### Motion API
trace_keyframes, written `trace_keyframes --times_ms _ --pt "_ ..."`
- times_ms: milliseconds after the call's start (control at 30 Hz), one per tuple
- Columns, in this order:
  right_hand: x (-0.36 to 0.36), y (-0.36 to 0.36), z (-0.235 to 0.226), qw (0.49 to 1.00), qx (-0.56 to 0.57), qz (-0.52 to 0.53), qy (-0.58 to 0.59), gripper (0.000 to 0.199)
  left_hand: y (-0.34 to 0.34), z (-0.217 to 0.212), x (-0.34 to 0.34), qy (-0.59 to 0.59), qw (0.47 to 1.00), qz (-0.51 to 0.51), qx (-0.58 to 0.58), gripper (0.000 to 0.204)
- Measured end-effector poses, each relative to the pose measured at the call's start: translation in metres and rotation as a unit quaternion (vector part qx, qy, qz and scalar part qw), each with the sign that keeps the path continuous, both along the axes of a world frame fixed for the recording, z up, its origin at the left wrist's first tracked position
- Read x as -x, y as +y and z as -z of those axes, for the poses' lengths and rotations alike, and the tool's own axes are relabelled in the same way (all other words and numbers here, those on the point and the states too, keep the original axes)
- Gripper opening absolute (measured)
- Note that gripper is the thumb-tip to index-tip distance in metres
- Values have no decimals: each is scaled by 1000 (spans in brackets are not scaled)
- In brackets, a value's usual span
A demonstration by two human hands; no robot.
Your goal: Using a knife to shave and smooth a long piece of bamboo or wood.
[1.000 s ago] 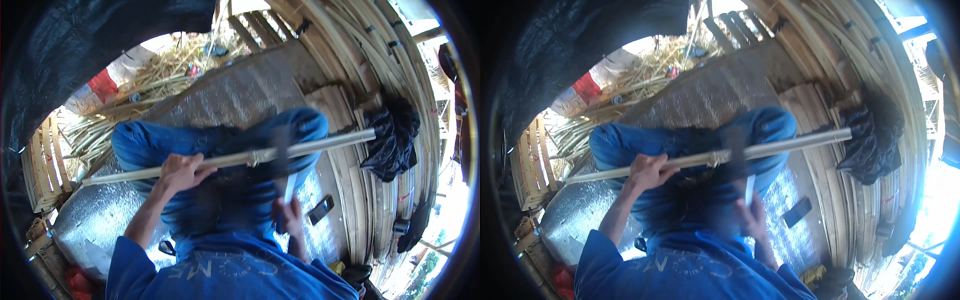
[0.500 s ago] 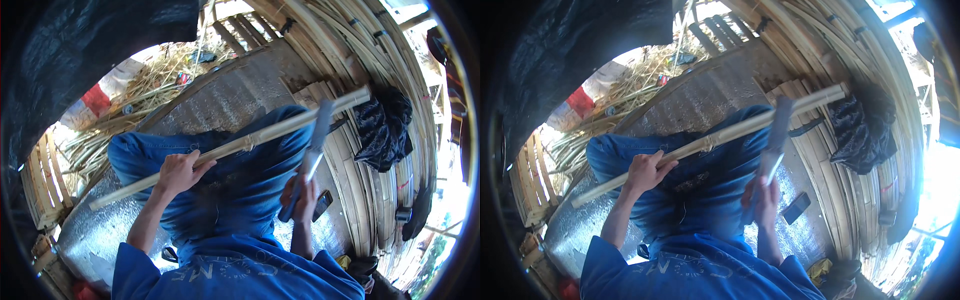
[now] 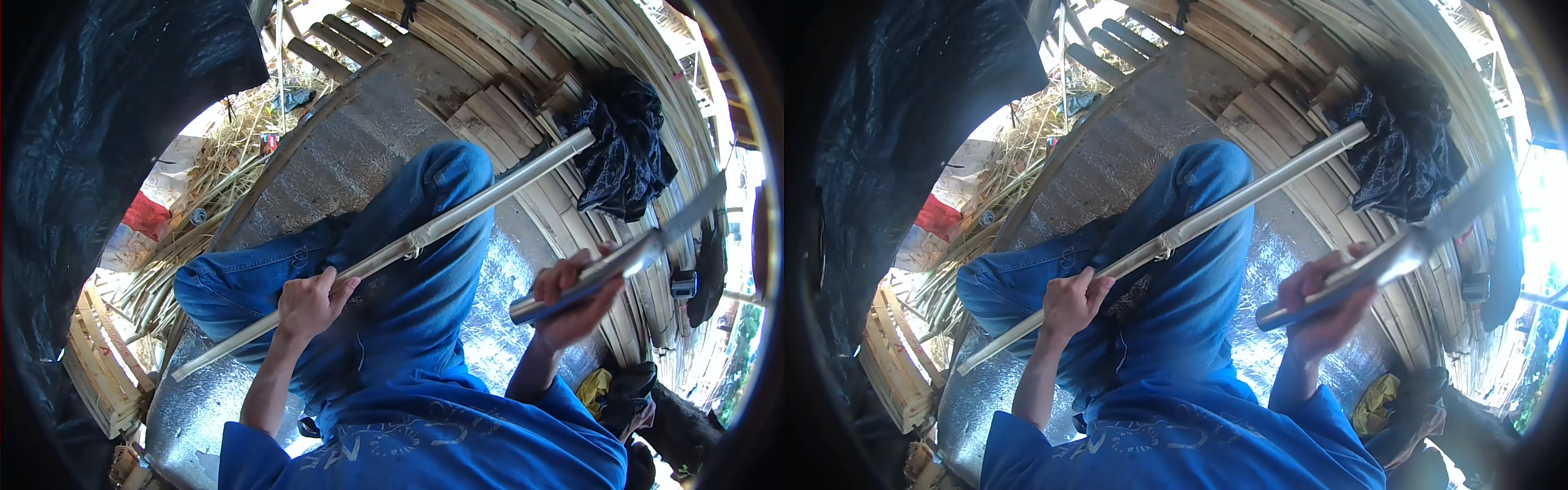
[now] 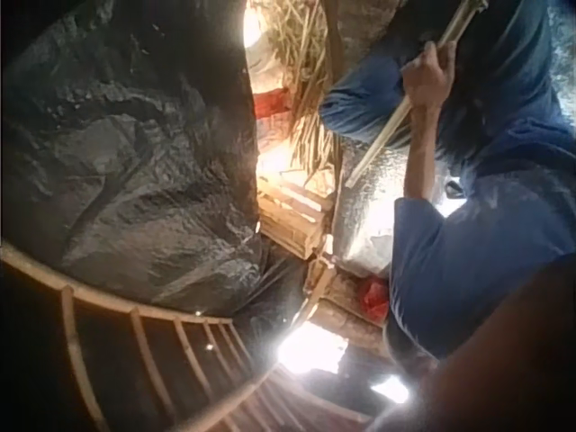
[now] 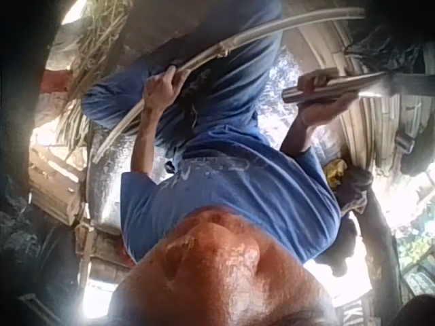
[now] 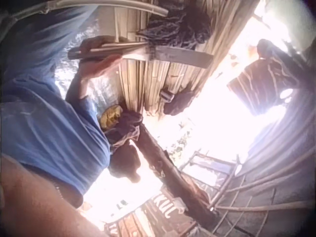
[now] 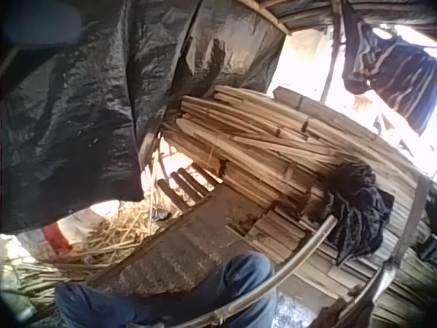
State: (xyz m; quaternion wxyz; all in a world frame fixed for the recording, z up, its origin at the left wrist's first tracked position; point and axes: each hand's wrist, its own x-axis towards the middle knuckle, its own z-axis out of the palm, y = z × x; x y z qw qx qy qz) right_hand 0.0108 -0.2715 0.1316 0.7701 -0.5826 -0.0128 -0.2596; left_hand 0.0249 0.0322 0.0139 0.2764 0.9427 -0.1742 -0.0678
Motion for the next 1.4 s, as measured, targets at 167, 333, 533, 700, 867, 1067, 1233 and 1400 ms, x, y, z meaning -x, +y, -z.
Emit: trace_keyframes --times_ms 167,333,533,700,867,1067,1233,1400 --pt "3 -3 6 987 89 -14 131 48 13 -7 -1 -31 999 -21 -20 48" --pt "-5 3 5 991 -35 -28 124 49 22 -4 -14 -13 998 -56 6 47" --pt "-6 5 6 993 -32 -53 105 50 18 1 5 -18 999 -19 -18 47" --pt "-2 -6 7 992 39 -38 111 51 18 2 8 -61 997 -49 -14 47" --pt "9 12 10 998 -63 -7 21 50 15 2 3 -65 997 -48 -8 47" --pt "4 13 16 996 -7 -2 85 48 18 5 6 -58 997 -46 -12 46" --pt "55 44 91 981 66 54 174 41 13 -1 1 -45 998 -36 -10 46" --pt "54 62 81 869 24 -214 445 47 15 -1 2 -49 998 -37 -18 44"
